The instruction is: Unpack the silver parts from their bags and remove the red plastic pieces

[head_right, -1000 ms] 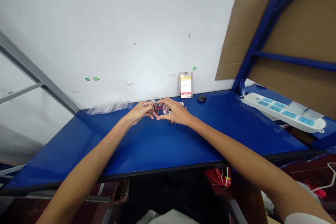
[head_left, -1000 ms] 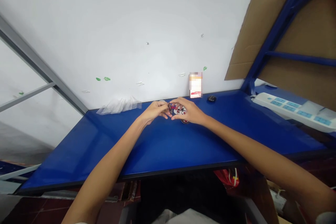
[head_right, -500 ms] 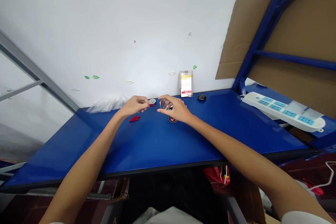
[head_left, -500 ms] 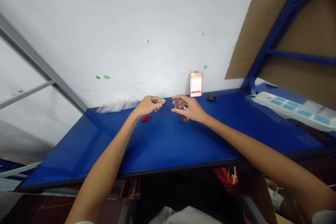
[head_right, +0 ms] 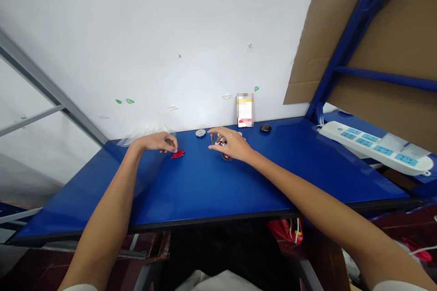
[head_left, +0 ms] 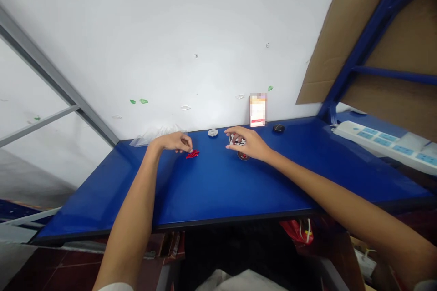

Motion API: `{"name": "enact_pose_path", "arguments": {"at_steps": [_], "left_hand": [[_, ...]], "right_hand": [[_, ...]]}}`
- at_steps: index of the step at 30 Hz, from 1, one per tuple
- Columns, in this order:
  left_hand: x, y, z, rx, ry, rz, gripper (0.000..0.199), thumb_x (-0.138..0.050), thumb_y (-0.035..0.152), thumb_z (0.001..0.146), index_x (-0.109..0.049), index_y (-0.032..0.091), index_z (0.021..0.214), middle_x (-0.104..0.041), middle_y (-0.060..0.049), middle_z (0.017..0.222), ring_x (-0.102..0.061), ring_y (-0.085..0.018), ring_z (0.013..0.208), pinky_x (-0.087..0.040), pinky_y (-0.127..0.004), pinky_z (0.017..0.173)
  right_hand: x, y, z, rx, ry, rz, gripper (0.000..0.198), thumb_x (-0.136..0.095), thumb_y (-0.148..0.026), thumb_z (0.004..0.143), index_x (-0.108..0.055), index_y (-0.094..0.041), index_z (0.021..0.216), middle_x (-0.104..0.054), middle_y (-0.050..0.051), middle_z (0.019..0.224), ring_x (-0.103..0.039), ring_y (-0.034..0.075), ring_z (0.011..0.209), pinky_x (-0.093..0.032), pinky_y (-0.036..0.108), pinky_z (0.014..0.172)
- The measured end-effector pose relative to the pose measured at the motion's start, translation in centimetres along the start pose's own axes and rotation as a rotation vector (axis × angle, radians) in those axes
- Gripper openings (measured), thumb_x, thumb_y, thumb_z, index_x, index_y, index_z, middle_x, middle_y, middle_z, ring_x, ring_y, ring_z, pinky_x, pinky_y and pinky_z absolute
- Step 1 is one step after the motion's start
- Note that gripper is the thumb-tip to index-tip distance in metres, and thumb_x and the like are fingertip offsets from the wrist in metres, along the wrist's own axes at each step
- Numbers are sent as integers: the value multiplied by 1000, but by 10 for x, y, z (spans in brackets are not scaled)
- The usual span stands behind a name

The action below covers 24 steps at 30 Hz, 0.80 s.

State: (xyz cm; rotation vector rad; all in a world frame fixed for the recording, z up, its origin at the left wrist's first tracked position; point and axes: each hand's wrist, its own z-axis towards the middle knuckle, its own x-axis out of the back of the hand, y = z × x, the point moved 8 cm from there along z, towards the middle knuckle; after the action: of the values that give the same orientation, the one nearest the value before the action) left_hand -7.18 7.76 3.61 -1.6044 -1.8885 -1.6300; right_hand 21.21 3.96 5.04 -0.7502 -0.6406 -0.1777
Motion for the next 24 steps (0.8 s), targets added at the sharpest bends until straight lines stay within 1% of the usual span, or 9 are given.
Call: {"name": "enact_pose_path", "arguments": {"at_steps": [2,4,6,10,12,16,18,21,24], "left_hand": [[0,-1,-3,32,-22,30,31,-85,48,71,-81,22,88,-71,-2,75,-55,-14,62,-39,-25,55],[4,-1,-5,39,8,62,34,-84,51,73,-81,22,91,-72,-2,77,-56,-14,62,-39,-25,55],[11,3,-5,19,93,88,36,-81,55,79,-80,21,92,-72,-3,77,-58,-15,62,-41,-26,56],[19,23,2,-95,346,93,37,-73,56,87,-77,19,86,-71,-4,76,-62,-16,65,-46,-27,62],[9,40,11,-202,403,-14,38,-72,56,90,-76,17,89,-72,-4,78,-63,-16,69,-48,-26,63],[-31,79,33,-395,301,-325,43,-70,57,94,-76,16,106,-77,-10,97,-68,-16,76,-52,-26,61],[-47,91,41,-426,266,-420,43,-71,56,94,-76,15,105,-77,-11,99,-68,-16,75,-52,-26,59],[-53,91,49,-393,310,-549,39,-81,52,87,-77,14,97,-76,-11,90,-64,-14,67,-49,-24,53],[-45,69,56,-281,405,-659,34,-86,43,82,-78,12,91,-78,-11,90,-62,-12,63,-50,-24,54]], "right_hand": [[-1,1,0,6,-6,-4,47,-82,-45,92,-70,-30,135,-78,5,121,-76,23,93,-62,38,88],[-1,2,0,6,-6,-9,47,-82,-46,92,-69,-30,135,-78,6,120,-76,23,94,-62,39,87],[-2,3,0,2,-5,-6,48,-82,-45,92,-69,-30,135,-78,6,121,-76,23,94,-62,39,87],[-4,4,1,-35,-14,37,49,-85,-42,89,-68,-29,134,-79,4,118,-76,21,88,-61,36,84],[-5,5,2,-62,-12,65,50,-87,-40,88,-67,-28,133,-80,4,117,-76,20,85,-61,35,84],[-5,4,2,-83,21,117,51,-87,-38,87,-69,-28,133,-82,4,120,-79,23,91,-61,37,88],[-6,4,2,-84,24,135,51,-86,-38,89,-69,-28,136,-83,3,117,-80,24,95,-61,38,91],[-7,8,1,-87,14,116,55,-85,-40,90,-67,-28,140,-83,4,118,-80,26,101,-61,40,95],[-5,16,2,-88,18,32,70,-87,-43,88,-60,-30,151,-80,7,127,-78,28,106,-61,45,99]]}}
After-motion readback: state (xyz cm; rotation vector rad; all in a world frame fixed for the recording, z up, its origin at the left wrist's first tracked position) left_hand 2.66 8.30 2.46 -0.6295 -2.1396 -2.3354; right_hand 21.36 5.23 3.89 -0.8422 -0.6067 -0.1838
